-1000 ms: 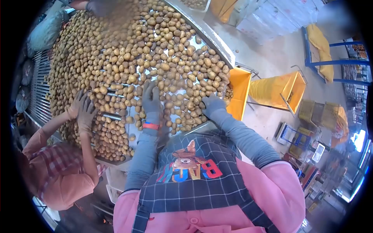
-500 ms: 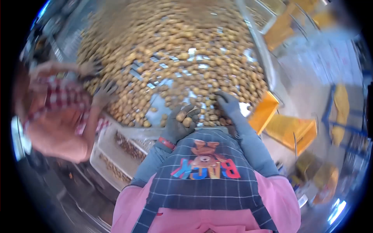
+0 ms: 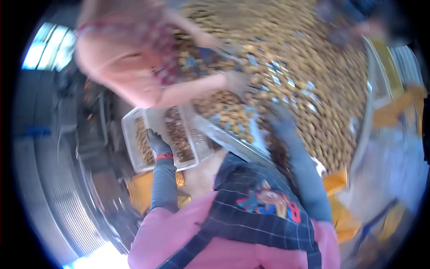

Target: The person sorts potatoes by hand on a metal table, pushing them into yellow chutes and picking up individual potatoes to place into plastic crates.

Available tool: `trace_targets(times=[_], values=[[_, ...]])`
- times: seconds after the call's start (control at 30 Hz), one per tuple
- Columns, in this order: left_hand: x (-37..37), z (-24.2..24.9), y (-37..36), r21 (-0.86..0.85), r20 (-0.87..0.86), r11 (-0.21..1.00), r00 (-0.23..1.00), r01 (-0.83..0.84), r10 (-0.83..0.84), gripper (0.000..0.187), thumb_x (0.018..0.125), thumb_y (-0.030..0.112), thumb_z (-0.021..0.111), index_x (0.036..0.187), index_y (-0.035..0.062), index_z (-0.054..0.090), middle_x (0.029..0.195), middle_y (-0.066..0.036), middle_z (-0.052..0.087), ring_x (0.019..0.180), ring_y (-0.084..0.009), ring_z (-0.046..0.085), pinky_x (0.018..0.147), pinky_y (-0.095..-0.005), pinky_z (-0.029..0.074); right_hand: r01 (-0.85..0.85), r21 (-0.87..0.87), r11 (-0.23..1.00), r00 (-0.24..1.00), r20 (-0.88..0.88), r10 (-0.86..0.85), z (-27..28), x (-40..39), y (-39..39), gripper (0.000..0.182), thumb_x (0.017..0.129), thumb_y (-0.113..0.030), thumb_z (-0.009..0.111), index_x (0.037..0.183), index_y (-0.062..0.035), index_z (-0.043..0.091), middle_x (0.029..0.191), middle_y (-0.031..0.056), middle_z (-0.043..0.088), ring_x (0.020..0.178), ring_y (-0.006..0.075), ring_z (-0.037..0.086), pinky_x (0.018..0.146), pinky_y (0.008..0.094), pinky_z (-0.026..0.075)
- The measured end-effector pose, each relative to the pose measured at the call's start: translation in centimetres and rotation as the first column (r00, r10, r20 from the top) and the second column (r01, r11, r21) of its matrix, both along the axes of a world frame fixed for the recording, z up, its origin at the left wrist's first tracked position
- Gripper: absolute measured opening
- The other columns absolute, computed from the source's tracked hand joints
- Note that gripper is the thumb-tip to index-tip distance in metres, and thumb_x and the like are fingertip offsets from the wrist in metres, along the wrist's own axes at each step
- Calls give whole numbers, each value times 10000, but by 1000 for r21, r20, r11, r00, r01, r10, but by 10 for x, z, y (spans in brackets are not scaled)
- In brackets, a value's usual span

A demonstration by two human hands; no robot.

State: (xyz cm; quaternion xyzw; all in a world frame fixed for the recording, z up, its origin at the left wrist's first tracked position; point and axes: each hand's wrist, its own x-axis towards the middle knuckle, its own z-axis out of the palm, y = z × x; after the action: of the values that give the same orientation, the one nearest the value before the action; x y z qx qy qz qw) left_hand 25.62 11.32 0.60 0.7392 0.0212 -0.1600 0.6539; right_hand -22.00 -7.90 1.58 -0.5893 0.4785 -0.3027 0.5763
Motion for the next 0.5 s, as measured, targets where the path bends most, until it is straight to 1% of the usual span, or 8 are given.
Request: trace_targets(times=[0.03,0.1,0.13,0.17,0.23,0.37,0.43,0.5], values=[[-33,-23,-18,-67,255,976,950,205,-182,650,1000,305,541,1535,18,308,1527,-129,383,1375,-242,414,1161,-381,279,-50,-774,632,967,-195,-162,-3,23,4,329,865,-278,662,1101,-49,675,1055,161,666,1002,346,640,860,432,521],[-145,26,-82,182,400,912,820,367,-410,663,968,314,612,1520,40,367,1536,-163,402,1420,-291,370,1158,-440,285,-617,-237,750,652,-688,319,-24,40,12,304,910,-322,612,1165,-167,668,1250,153,625,1193,348,576,1028,458,445],[-159,19,-99,178,372,885,803,431,-466,663,968,314,612,1520,40,367,1536,-163,402,1420,-291,370,1158,-440,285,-721,-324,612,588,-753,295,-21,17,28,322,920,-331,596,1210,-203,648,1340,133,575,1271,321,526,1088,476,393],[-166,13,-111,419,612,773,481,476,-628,695,943,280,639,1525,32,351,1546,-185,378,1430,-333,346,1176,-461,254,-811,-383,442,527,-807,267,-17,4,53,344,929,-340,580,1255,-239,628,1430,112,526,1349,294,477,1148,495,342],[-179,7,-134,704,654,546,-117,454,-747,844,832,253,740,1540,55,326,1572,-239,299,1442,-435,286,1189,-509,229,-737,-396,548,606,-745,277,-58,-56,96,396,933,-379,564,1319,-294,578,1531,68,430,1439,249,370,1211,536,220],[-250,-10,-143,913,274,117,-374,392,-886,918,773,397,782,1547,159,350,1594,-276,204,1473,-478,172,1186,-596,151,-671,-180,719,538,-786,305,-14,-190,125,412,919,-347,601,1325,-283,571,1509,83,442,1421,261,388,1205,539,222],[-286,-8,-145,907,48,-267,-711,325,-702,921,780,504,759,1551,219,345,1599,-280,184,1480,-506,118,1181,-632,86,-583,-291,758,569,-813,125,-15,-240,139,367,903,-329,627,1263,-258,618,1401,77,544,1317,250,506,1120,489,375],[-318,-24,-151,897,50,-328,-804,297,-593,915,776,556,741,1544,241,357,1599,-282,182,1482,-511,106,1179,-640,69,-508,-191,840,614,-764,198,-9,-275,129,294,915,-325,616,1194,-234,644,1300,69,603,1214,245,569,1024,459,438]])
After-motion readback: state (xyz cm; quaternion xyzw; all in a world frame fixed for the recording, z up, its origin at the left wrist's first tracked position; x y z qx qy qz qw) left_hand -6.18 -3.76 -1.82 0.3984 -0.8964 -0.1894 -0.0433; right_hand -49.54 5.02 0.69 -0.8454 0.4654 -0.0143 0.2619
